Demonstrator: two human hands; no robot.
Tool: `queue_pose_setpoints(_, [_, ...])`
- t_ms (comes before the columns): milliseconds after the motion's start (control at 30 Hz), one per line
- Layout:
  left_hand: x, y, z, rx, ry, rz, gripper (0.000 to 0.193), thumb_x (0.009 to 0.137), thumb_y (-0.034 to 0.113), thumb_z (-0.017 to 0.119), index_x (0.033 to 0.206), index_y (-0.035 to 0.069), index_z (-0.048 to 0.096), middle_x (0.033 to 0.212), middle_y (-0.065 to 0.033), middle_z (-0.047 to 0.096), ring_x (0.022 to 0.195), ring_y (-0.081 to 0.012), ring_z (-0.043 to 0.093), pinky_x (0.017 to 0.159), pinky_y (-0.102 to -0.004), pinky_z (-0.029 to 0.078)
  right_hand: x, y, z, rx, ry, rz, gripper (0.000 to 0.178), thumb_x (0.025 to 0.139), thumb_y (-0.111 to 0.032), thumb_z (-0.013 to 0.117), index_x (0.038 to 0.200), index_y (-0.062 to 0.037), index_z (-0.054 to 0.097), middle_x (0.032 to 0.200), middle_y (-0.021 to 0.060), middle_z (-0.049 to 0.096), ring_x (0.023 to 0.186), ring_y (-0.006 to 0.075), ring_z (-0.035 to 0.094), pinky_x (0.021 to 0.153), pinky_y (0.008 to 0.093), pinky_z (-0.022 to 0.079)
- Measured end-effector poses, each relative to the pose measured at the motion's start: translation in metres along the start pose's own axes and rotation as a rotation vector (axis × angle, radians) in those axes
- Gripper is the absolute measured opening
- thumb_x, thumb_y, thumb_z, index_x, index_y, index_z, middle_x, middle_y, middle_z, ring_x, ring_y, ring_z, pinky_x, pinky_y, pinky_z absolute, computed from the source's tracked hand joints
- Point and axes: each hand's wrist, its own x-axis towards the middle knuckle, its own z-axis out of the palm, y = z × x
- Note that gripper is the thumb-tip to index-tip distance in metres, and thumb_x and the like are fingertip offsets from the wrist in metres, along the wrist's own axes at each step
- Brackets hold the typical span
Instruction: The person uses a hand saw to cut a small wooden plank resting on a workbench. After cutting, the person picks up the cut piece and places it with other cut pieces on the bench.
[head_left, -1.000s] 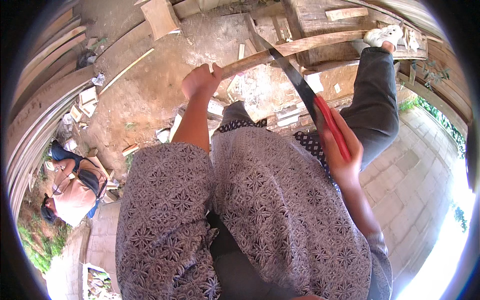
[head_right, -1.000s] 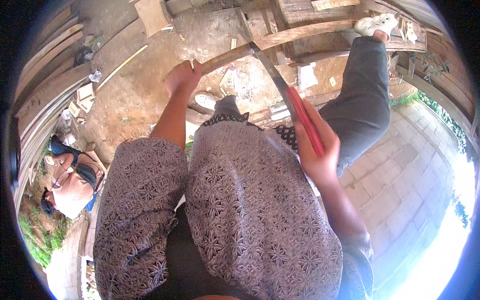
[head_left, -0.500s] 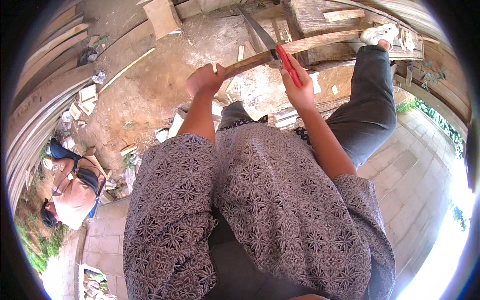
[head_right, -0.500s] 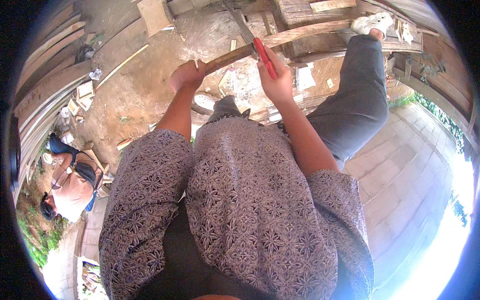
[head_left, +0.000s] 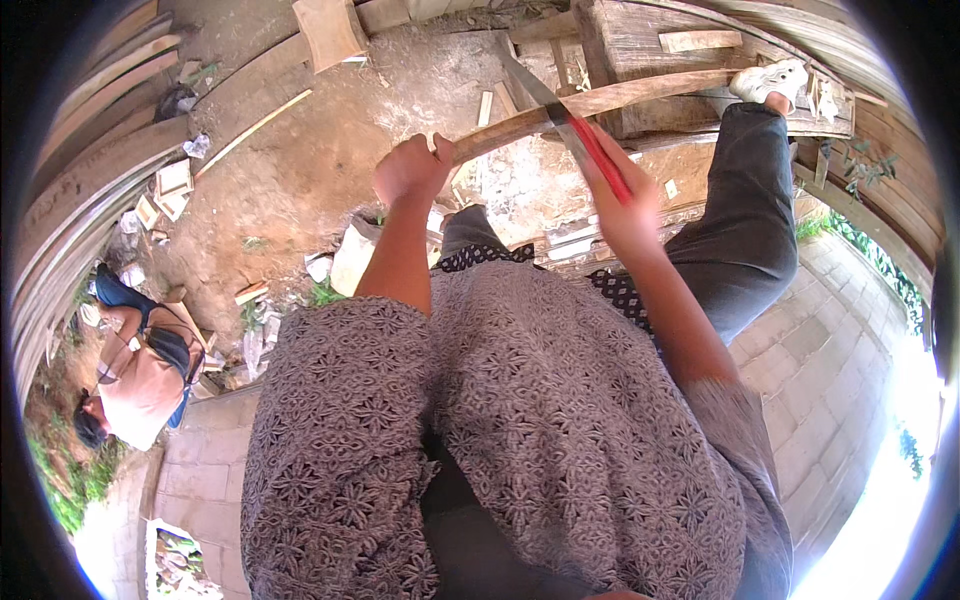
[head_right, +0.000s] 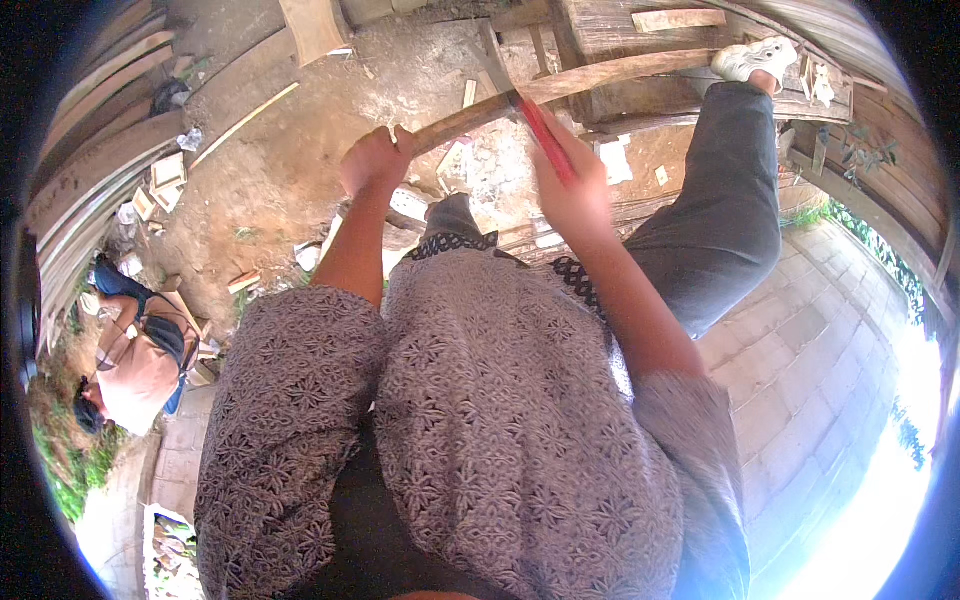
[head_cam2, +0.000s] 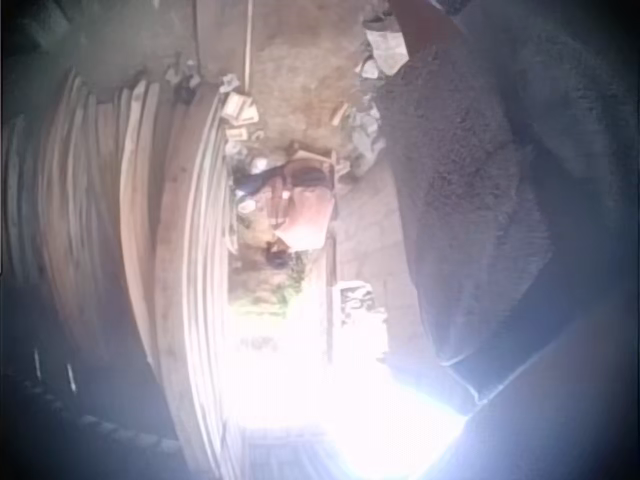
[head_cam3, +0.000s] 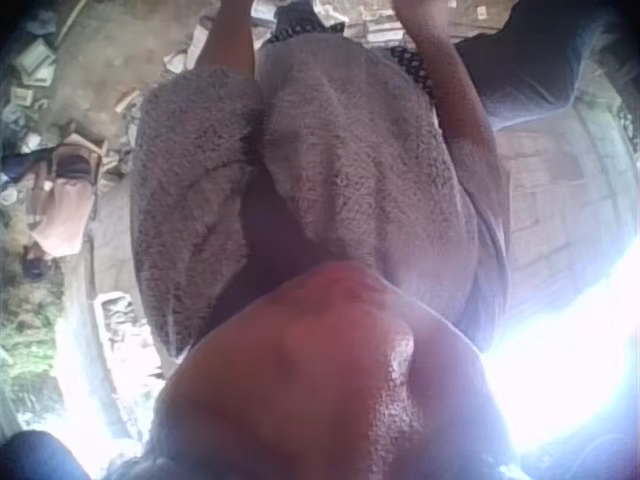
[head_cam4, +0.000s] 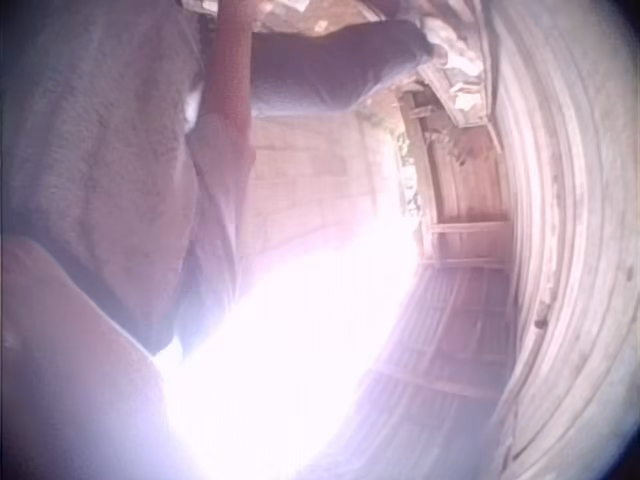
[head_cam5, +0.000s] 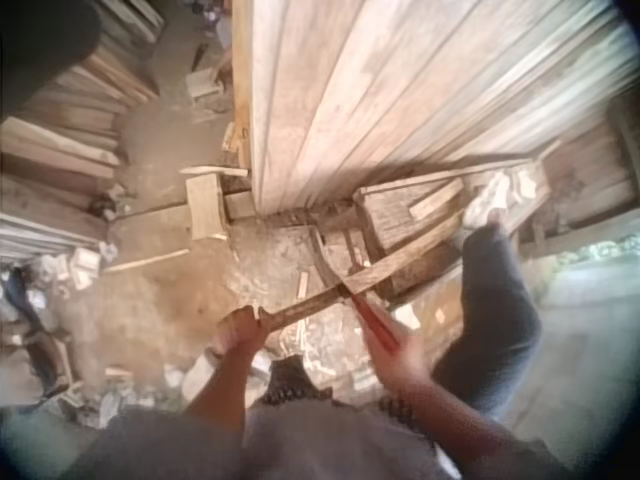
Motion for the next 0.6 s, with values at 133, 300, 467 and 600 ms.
queue_pose_setpoints(133, [-0.003,-0.001,-0.001,0.034,0.021,-0.01,0.055,0.098,0.053,0.042,0.096,0.01,0.077,0.092,-0.0151,0.077,0.086,-0.034,0.075,0.073,-0.0484,0.059,0.077,0.046,0.039,0.183,0.014,0.233,0.04,0.094,-0.016,0.069,0.13,0.0011,0.068,0.106,0.0173,0.077,0.09,0.0165,0.072,0.079,0.0312,0.056])
queue_pose_setpoints(300, [0.004,-0.005,-0.001,0.037,0.011,0.002,0.056,0.098,0.054,0.041,0.098,0.01,0.077,0.092,-0.0153,0.077,0.087,-0.0335,0.075,0.074,-0.047,0.059,0.057,0.037,0.047,0.156,0.039,0.133,0.045,0.095,-0.016,0.07,0.138,-0.0033,0.063,0.112,0.0171,0.075,0.097,0.0178,0.071,0.088,0.0313,0.053])
queue_pose_setpoints(467, [0.002,-0.005,-0.002,0.02,0.001,0.036,0.056,0.099,0.053,0.041,0.099,0.01,0.077,0.094,-0.0158,0.077,0.086,-0.0335,0.075,0.075,-0.047,0.059,0.03,0.054,0.041,0.128,-0.004,0.06,0.047,0.099,-0.016,0.069,0.143,-0.0037,0.06,0.112,0.0175,0.072,0.102,0.0205,0.069,0.091,0.0328,0.052])
queue_pose_setpoints(600, [0.001,-0.004,-0.005,-0.002,-0.049,0.012,0.056,0.099,0.051,0.041,0.104,0.008,0.076,0.099,-0.0193,0.076,0.091,-0.0372,0.074,0.081,-0.0504,0.058,0.023,0.071,0.043,0.206,0.008,0.005,0.049,0.1,-0.018,0.068,0.145,-0.0022,0.056,0.12,0.0186,0.07,0.107,0.0202,0.067,0.095,0.0322,0.051])
